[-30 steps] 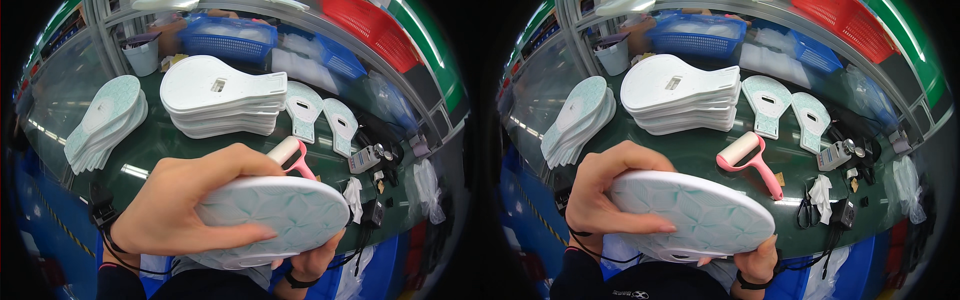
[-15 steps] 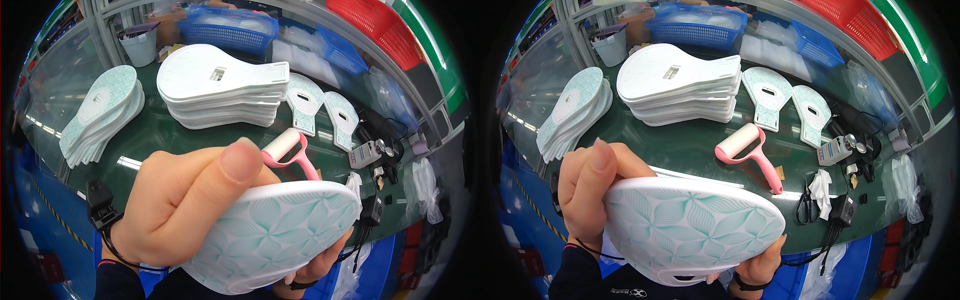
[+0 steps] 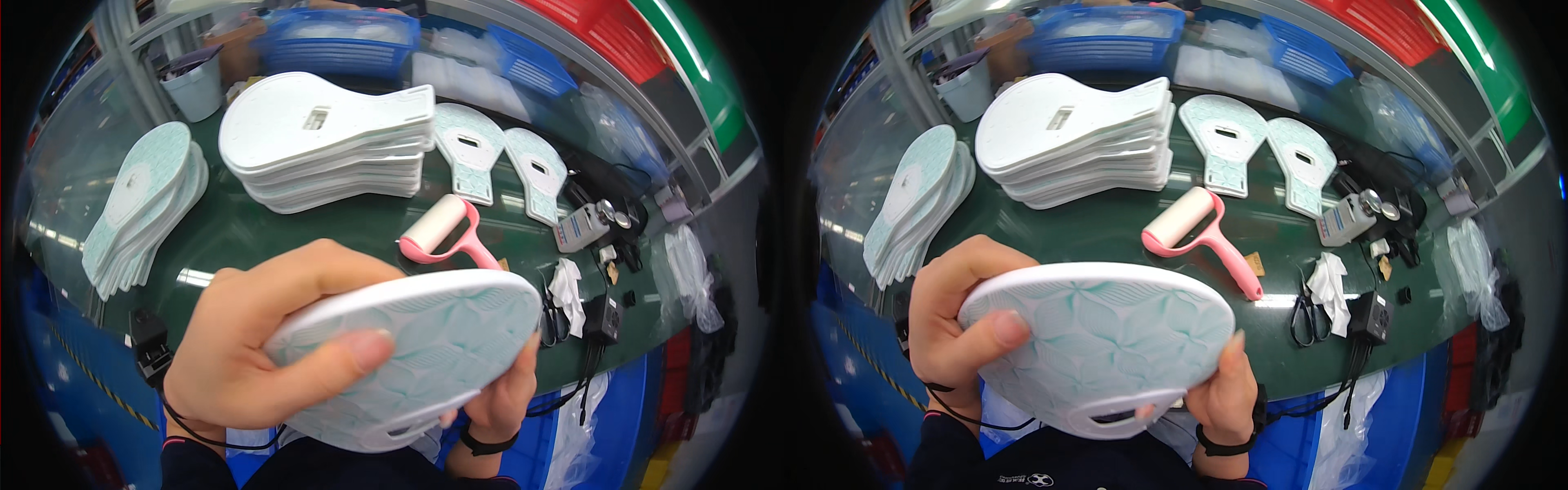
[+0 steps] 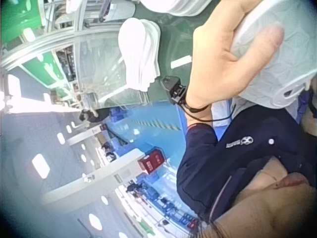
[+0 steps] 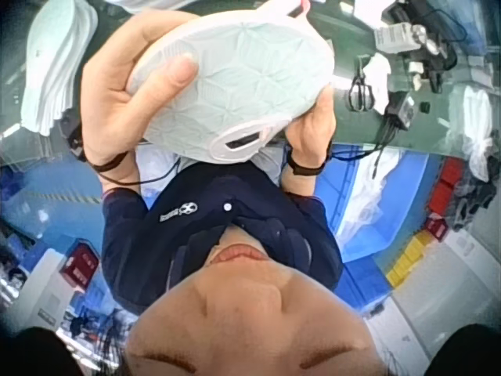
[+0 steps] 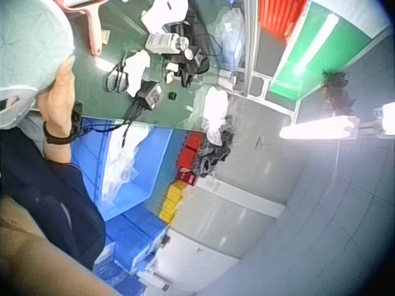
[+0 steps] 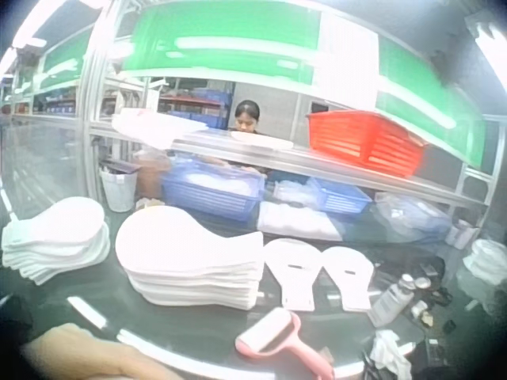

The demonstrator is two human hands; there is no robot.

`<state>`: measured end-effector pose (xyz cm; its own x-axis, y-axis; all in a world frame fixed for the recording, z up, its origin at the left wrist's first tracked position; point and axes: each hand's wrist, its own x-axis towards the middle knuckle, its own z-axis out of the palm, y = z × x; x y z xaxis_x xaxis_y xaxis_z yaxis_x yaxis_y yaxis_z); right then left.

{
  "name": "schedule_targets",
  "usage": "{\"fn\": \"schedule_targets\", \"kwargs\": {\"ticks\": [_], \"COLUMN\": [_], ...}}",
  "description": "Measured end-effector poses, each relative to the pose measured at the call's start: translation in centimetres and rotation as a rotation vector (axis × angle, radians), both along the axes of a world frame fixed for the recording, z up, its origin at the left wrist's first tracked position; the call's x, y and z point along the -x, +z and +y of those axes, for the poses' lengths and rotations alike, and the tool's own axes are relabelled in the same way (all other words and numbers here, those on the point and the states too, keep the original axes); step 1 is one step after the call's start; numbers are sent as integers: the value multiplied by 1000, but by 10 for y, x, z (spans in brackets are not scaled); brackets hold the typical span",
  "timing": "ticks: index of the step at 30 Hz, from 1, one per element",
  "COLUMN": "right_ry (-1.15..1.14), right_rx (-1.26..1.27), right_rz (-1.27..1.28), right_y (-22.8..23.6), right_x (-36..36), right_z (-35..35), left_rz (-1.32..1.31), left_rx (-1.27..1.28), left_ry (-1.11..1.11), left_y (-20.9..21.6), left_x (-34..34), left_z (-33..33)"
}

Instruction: Manually clean and trim the edges of plastic/foam molded parts using a small scraping tool and a lint roller at a factory workbench.

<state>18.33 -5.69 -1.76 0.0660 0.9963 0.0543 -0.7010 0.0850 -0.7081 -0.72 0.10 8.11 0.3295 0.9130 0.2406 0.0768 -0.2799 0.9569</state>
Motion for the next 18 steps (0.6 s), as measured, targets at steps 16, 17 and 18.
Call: {"fn": "schedule_targets", "kwargs": {"ticks": [16,17,18], "right_ry": [-528,-519,-515], "right_rx": [212,223,242], "right_rz": [-1663,-1620,-1599], "right_y": [-63,-64,-64], "right_x": [-115,-116,-117], "right_z": [76,77,75], "left_rz": [-87,-98,-110], "left_rx": [97,87,78], "left_ry": [-103,-147,-190], "left_y": [-11,-13,-15], "left_x": [3,4,4], "left_z": [41,42,42]}}
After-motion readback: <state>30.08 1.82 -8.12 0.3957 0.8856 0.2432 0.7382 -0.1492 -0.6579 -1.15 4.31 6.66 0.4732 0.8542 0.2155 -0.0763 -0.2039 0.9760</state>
